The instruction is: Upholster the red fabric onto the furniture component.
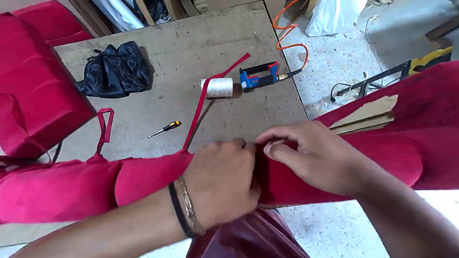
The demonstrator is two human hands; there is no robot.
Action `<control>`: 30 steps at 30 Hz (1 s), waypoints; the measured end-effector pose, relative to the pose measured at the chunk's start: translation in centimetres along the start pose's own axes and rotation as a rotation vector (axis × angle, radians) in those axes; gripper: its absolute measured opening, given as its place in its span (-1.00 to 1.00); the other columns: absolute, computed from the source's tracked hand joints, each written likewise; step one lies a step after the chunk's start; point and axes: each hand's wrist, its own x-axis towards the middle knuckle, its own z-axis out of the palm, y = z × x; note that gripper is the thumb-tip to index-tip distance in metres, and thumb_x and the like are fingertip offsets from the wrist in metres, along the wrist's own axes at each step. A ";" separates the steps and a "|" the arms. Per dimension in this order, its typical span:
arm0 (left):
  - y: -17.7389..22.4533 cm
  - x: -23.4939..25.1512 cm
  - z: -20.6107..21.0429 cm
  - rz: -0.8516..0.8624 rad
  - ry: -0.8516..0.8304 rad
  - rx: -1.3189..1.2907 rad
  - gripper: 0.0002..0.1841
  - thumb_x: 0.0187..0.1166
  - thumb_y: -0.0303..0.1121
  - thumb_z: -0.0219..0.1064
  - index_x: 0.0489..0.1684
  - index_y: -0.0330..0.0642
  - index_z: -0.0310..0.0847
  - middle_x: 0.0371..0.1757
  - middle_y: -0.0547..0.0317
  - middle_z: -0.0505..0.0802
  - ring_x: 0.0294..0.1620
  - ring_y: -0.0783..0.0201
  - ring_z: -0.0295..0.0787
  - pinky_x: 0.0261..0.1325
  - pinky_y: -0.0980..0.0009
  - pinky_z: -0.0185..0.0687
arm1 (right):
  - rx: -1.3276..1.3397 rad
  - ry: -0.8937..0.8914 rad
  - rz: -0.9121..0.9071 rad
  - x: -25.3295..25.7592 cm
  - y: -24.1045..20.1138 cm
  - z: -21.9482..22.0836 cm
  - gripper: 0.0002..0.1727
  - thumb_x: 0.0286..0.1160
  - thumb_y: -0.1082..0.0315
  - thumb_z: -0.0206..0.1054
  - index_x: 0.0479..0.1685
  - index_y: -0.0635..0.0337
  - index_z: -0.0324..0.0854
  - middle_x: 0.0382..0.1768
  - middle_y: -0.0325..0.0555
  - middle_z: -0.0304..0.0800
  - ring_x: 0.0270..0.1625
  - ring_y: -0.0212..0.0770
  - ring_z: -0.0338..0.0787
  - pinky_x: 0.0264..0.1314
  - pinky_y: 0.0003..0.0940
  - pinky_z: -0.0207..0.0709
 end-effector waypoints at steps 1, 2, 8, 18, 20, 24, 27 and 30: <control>-0.2 0.1 -0.1 -0.009 0.035 -0.013 -0.62 0.30 -0.06 0.46 0.06 0.04 0.82 -0.16 0.30 0.87 -0.24 0.22 0.84 -0.33 0.07 0.75 | -0.008 -0.026 -0.029 0.5 0.1 -0.3 -0.67 0.53 -0.08 0.13 -0.08 -0.39 0.84 -0.33 -0.63 0.81 -0.22 -0.58 0.78 -0.30 -0.26 0.67; -0.3 0.2 -0.1 -0.009 0.084 -0.013 -0.68 0.34 -0.11 0.44 0.01 0.04 0.85 -0.17 0.29 0.89 -0.23 0.20 0.85 -0.31 0.04 0.75 | -0.011 -0.040 -0.072 0.9 0.4 -0.6 -0.68 0.50 -0.07 0.17 -0.06 -0.37 0.85 -0.30 -0.61 0.83 -0.18 -0.57 0.78 -0.26 -0.26 0.67; -0.2 0.9 -0.2 -0.078 0.191 -0.025 -0.87 0.51 -0.22 0.41 -0.24 0.01 0.85 -0.27 0.19 0.87 -0.17 0.09 0.84 -0.21 -0.06 0.71 | -0.025 -0.164 -0.096 2.6 0.3 -1.2 -0.69 0.33 -0.07 0.51 0.00 -0.24 0.82 -0.15 -0.50 0.89 -0.07 -0.50 0.85 -0.03 -0.31 0.79; -1.3 2.9 -2.1 -0.162 0.105 -0.184 -0.85 0.48 -0.21 0.47 -0.23 -0.04 0.86 -0.20 0.12 0.87 -0.07 0.07 0.81 -0.05 -0.12 0.67 | -0.018 -0.163 -0.121 4.5 -0.1 -0.9 -0.93 0.54 0.28 0.47 -0.22 0.03 0.80 -0.27 -0.21 0.86 -0.18 -0.28 0.80 -0.06 -0.10 0.67; -1.8 3.1 -2.3 -0.127 0.082 -0.229 -0.80 0.56 -0.21 0.44 -0.11 -0.11 0.85 -0.11 0.04 0.88 0.02 0.02 0.80 0.06 -0.15 0.64 | -0.020 -0.149 -0.101 4.3 -0.4 -0.8 -0.91 0.57 0.29 0.43 -0.26 0.04 0.77 -0.30 -0.22 0.82 -0.22 -0.32 0.75 -0.09 -0.16 0.61; -1.8 2.1 -2.2 -0.009 0.060 -0.315 -0.75 0.54 -0.27 0.47 0.04 -0.20 0.83 -0.02 -0.01 0.88 0.09 0.03 0.80 0.18 -0.10 0.63 | 0.037 -0.152 -0.061 3.9 -1.0 -0.4 -0.91 0.60 0.37 0.38 -0.17 0.10 0.79 -0.25 -0.22 0.85 -0.17 -0.38 0.79 -0.02 -0.27 0.67; -0.2 0.9 -3.1 -0.070 -0.016 -0.230 -0.61 0.45 -0.16 0.56 0.06 -0.28 0.76 -0.06 -0.09 0.85 0.04 -0.02 0.77 0.08 -0.12 0.62 | 0.056 -0.145 -0.074 4.0 -1.1 -0.4 -0.91 0.60 0.38 0.36 -0.19 0.12 0.78 -0.30 -0.22 0.84 -0.22 -0.39 0.78 -0.08 -0.31 0.68; 1.5 0.3 -2.0 -0.185 0.051 -0.083 -0.66 0.54 -0.14 0.42 -0.23 -0.33 0.73 -0.16 -0.16 0.80 -0.05 -0.12 0.76 -0.12 -0.19 0.59 | -0.002 -0.142 -0.021 3.8 -1.2 -0.3 -0.87 0.68 0.34 0.29 -0.20 0.10 0.72 -0.35 -0.27 0.77 -0.28 -0.44 0.72 -0.15 -0.38 0.64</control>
